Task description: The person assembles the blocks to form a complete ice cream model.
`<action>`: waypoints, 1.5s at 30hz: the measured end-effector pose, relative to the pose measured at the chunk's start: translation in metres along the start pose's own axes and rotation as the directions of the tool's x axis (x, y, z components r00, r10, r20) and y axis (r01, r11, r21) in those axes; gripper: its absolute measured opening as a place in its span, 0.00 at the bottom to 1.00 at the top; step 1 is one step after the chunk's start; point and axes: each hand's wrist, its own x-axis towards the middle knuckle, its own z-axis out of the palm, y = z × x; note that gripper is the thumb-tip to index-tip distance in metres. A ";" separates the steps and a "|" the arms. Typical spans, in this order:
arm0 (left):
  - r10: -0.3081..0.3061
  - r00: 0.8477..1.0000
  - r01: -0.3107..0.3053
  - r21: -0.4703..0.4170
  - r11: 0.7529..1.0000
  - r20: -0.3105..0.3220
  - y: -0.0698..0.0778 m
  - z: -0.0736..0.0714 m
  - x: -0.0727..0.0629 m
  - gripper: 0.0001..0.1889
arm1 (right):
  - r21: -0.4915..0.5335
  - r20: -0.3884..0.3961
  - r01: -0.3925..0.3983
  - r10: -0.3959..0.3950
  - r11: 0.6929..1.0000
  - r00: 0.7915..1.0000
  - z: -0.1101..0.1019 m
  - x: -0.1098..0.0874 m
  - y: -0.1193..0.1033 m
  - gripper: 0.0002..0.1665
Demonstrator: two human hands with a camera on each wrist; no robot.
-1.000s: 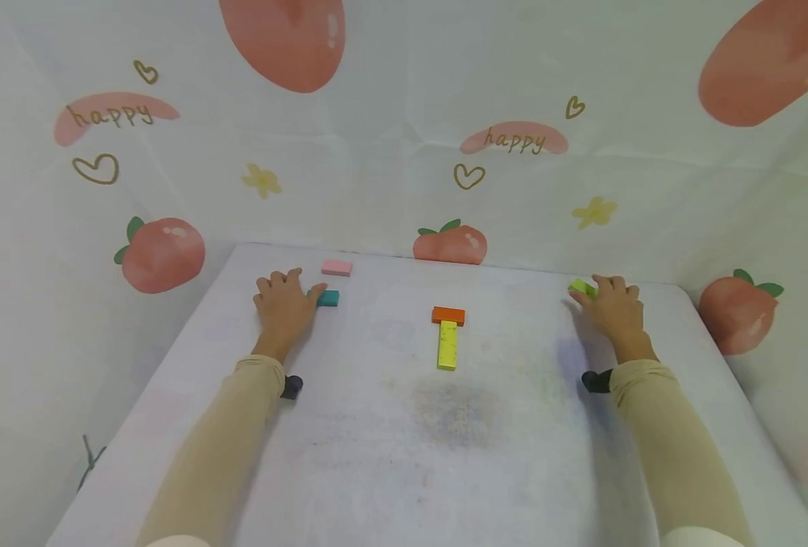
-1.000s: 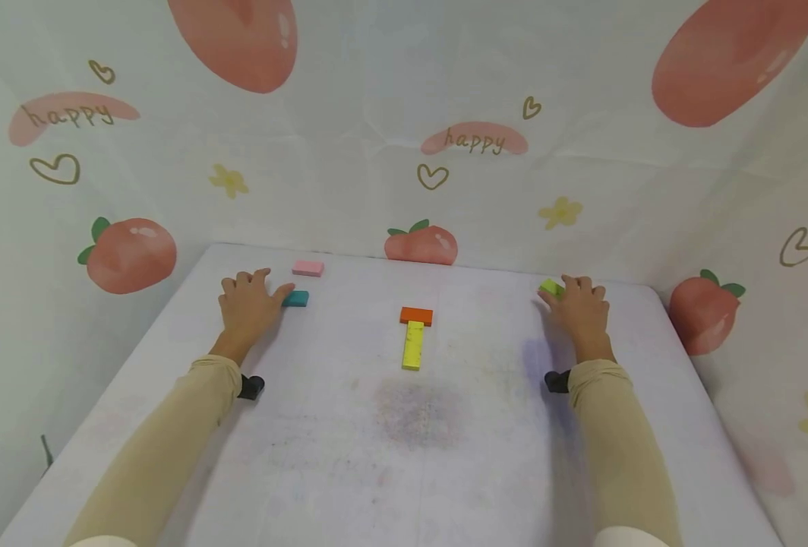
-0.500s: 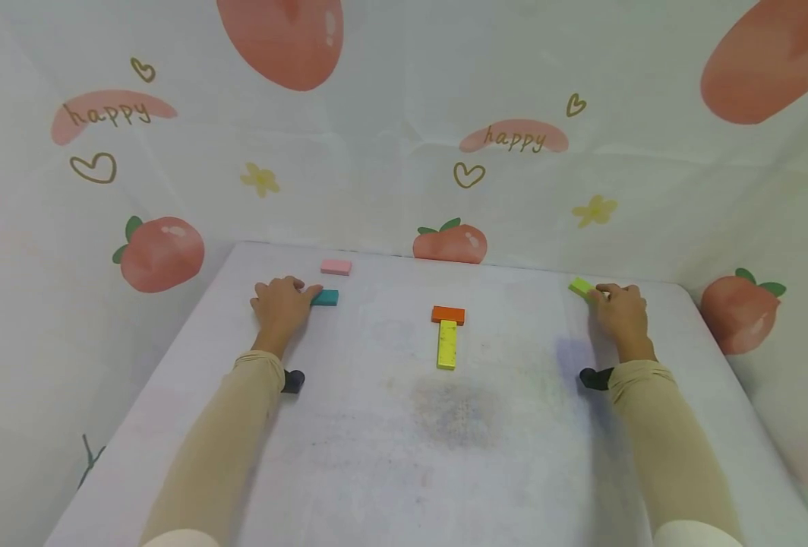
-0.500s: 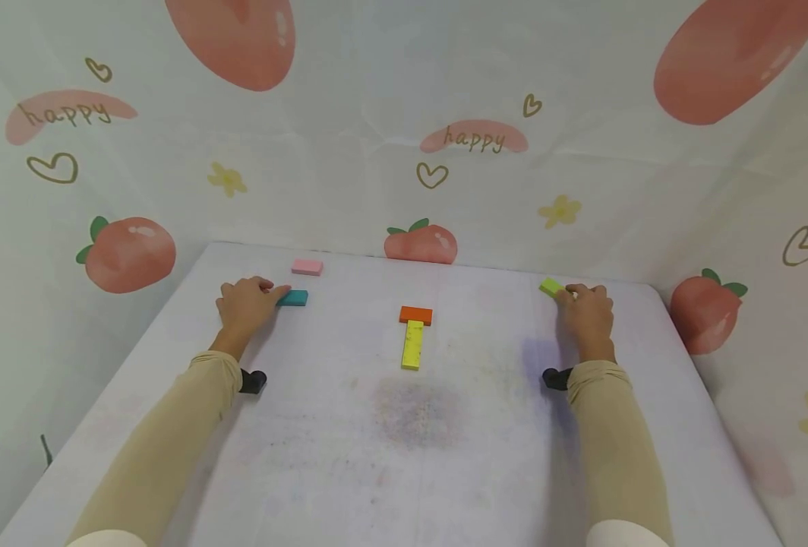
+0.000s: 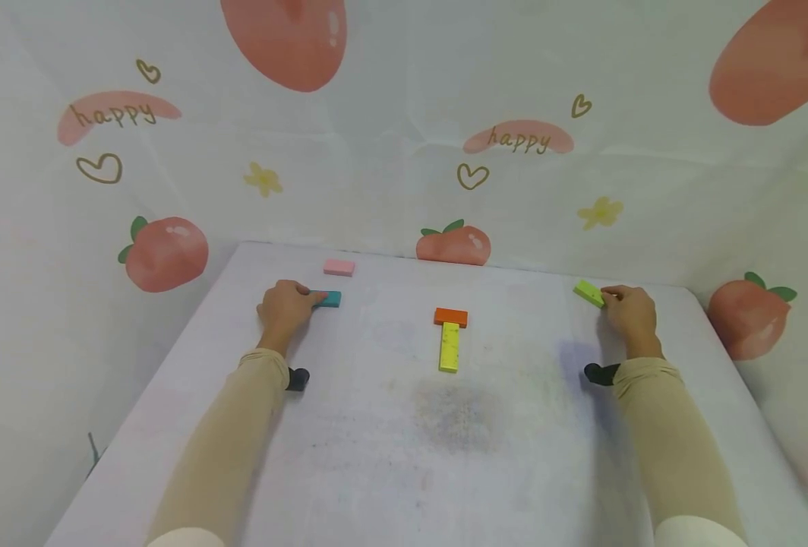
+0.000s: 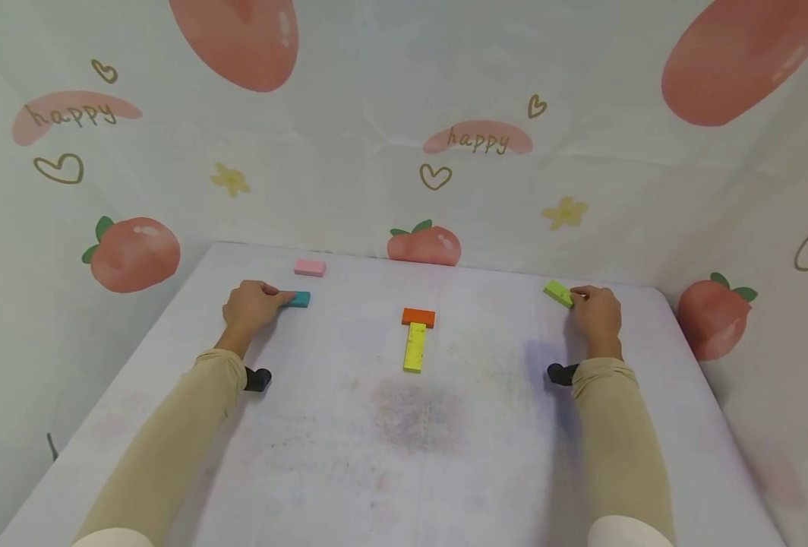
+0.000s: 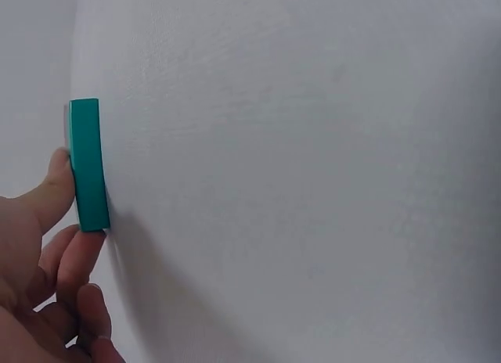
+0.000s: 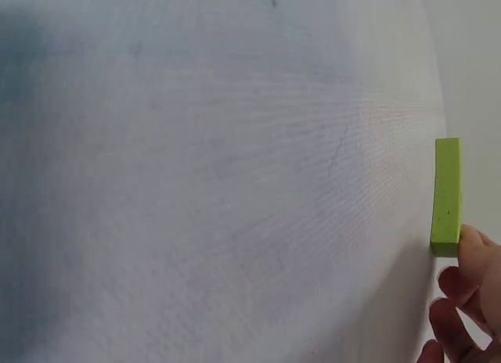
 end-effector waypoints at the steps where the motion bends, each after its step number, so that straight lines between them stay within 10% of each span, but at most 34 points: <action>1: -0.007 1.000 0.007 -0.008 1.000 -0.004 0.000 0.000 0.000 0.27 | 0.019 -0.007 -0.010 0.010 1.000 1.000 0.000 -0.001 0.000 0.27; 45: 0.064 0.998 -0.064 -0.033 0.997 0.012 0.056 0.051 -0.012 0.25 | 0.107 -0.031 0.082 -0.079 0.991 0.996 0.040 -0.016 -0.051 0.22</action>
